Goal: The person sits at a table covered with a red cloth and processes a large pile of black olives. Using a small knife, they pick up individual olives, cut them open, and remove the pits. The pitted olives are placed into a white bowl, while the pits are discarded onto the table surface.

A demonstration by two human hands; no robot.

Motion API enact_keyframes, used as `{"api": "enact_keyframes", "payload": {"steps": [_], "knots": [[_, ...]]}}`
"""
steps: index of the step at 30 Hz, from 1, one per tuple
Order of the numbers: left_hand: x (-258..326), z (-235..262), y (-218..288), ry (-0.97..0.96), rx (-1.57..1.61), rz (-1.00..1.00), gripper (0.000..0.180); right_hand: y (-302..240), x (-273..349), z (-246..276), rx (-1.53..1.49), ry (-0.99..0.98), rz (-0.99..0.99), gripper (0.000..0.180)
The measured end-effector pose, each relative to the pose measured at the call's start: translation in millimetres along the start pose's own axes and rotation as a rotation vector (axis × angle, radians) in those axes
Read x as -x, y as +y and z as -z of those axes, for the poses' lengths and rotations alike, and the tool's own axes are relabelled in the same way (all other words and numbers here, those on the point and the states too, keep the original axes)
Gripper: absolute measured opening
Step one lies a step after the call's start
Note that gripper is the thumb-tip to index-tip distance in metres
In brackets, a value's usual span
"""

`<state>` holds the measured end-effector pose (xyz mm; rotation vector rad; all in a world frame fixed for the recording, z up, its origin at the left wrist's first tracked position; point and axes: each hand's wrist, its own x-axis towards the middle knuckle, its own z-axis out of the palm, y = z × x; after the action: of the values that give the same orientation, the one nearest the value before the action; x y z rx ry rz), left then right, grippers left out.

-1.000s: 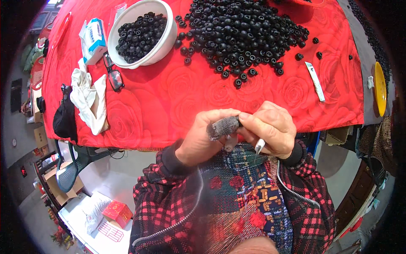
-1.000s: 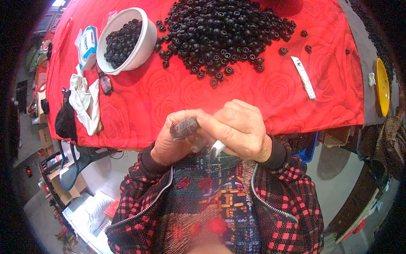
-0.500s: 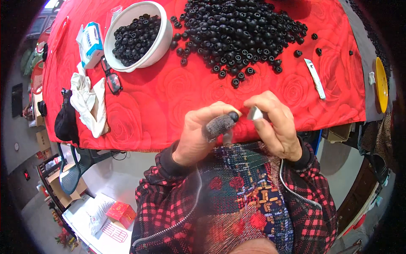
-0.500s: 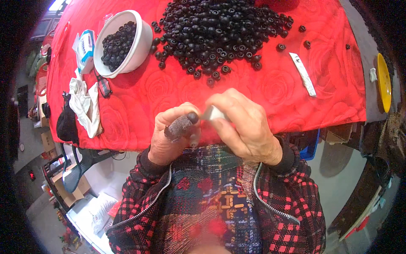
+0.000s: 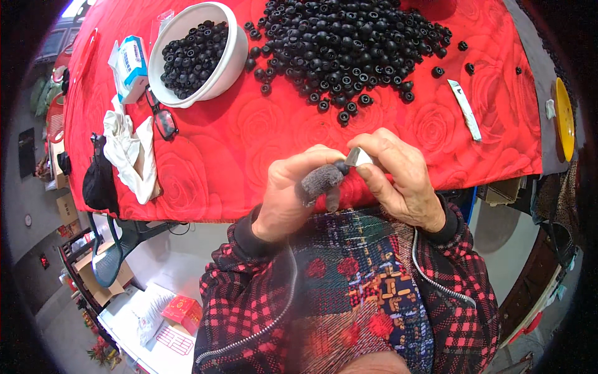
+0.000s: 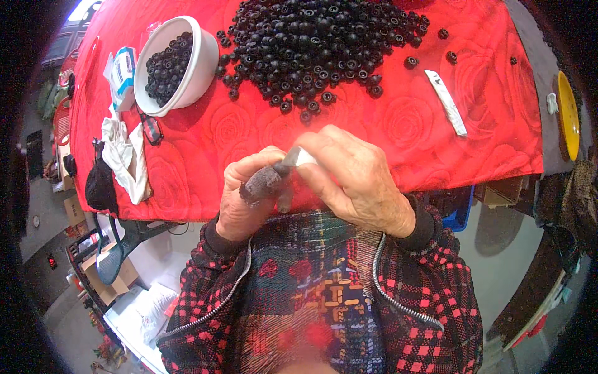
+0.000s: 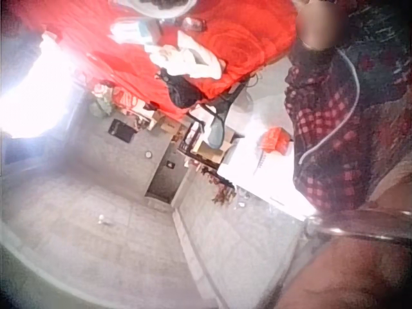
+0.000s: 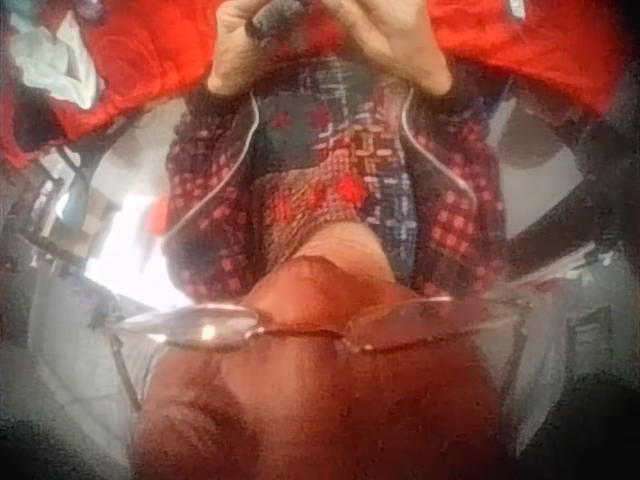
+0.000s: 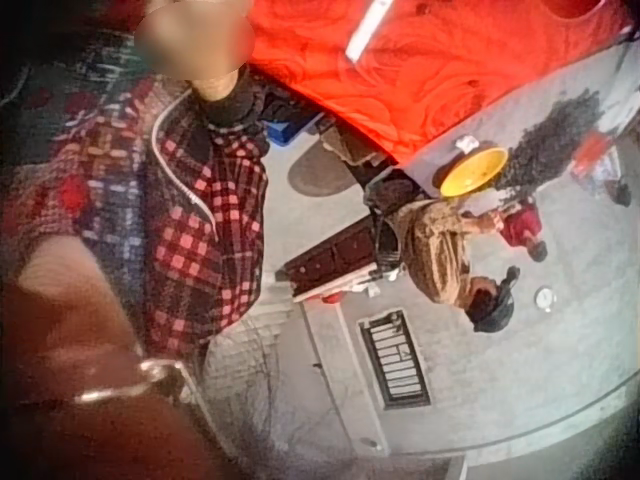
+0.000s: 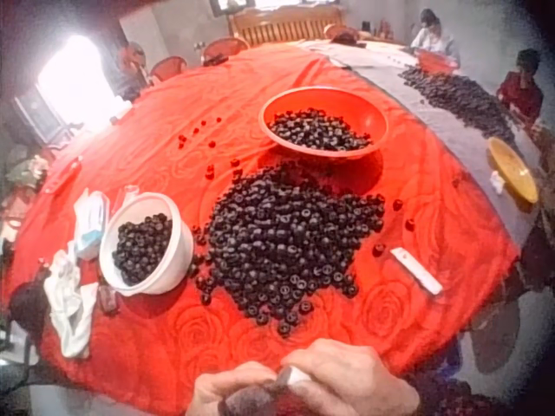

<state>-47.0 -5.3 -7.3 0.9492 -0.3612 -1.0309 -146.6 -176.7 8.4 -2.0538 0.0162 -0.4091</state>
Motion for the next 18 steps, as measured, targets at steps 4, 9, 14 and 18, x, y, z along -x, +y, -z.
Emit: {"api": "enact_keyframes", "payload": {"steps": [4, 9, 14, 18], "knots": [[-0.6, -0.5, -1.4, 0.01, 0.01, 0.014, 0.022, 1.9, 0.4, 0.0, -0.006, -0.009, -0.003, 0.026], [-1.3, -0.3, -0.9, 0.006, 0.027, 0.029, 0.022, 4.2, 0.5, -0.9, -0.021, 0.0, 0.003, 0.026], [-1.4, 0.7, -3.3, 0.03, 0.058, 0.029, 0.022, 5.8, -0.8, -0.3, -0.018, -0.021, 0.012, 0.026], [-1.6, 2.4, -3.6, 0.025, 0.055, 0.031, 0.022, 7.5, -1.1, -2.5, -0.029, 0.006, 0.012, 0.025]]}}
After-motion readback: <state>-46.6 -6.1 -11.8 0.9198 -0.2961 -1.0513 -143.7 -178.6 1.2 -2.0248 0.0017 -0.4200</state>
